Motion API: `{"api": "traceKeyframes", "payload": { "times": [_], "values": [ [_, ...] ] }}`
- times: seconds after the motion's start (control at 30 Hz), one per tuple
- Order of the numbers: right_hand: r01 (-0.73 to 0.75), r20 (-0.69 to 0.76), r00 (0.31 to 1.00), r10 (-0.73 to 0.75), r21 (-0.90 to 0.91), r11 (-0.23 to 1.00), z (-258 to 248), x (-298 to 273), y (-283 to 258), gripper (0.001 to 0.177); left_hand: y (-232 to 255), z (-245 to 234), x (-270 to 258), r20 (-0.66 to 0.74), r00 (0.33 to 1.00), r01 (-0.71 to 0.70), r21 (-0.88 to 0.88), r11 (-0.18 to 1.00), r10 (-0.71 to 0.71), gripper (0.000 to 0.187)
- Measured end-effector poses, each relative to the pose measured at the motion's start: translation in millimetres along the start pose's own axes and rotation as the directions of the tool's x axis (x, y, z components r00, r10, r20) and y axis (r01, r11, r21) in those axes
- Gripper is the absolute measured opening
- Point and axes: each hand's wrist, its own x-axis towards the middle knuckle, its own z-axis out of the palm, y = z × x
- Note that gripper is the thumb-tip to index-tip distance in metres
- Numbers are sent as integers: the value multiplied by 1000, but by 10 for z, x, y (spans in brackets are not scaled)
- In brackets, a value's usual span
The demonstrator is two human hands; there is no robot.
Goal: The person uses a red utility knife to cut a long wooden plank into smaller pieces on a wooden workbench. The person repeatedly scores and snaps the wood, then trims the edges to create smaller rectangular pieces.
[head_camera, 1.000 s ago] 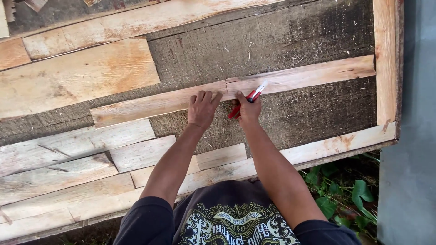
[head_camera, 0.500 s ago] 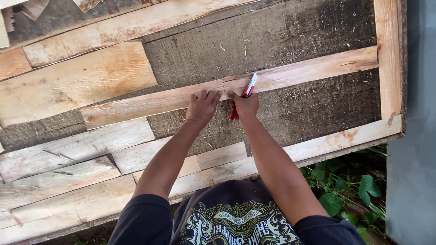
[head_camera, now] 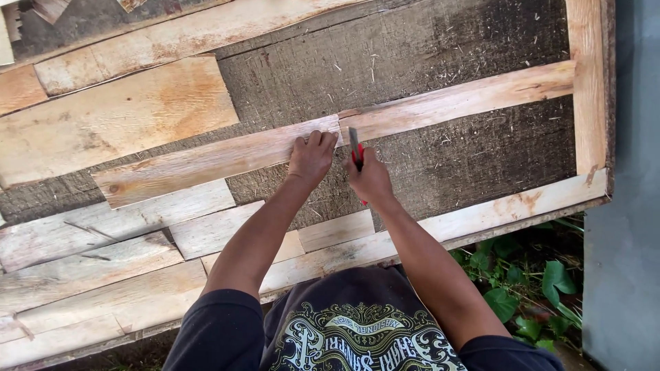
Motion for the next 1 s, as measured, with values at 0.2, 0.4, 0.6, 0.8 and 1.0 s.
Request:
{"api": "traceKeyframes", "payload": {
  "times": [0.2,0.4,0.6,0.8,1.0],
  "values": [
    [24,22,1000,-19,-251,968,77,-14,-70,35,18,62,-27,26,1000,5,15,1000,-5,33],
    [-20,22,999,33,-443,896,362,210,116,32,53,96,-41,127,992,15,-15,1000,-13,37],
    [-20,24,999,36,-472,882,431,154,46,36,103,279,-67,137,990,21,-21,1000,-18,37],
    [-52,32,996,78,-494,868,179,-282,-446,54,98,82,-26,181,983,27,-8,1000,-25,35],
    [-31,95,991,94,-520,854,79,-575,-689,66,96,-57,-7,181,983,32,9,999,-33,32]
  ]
}}
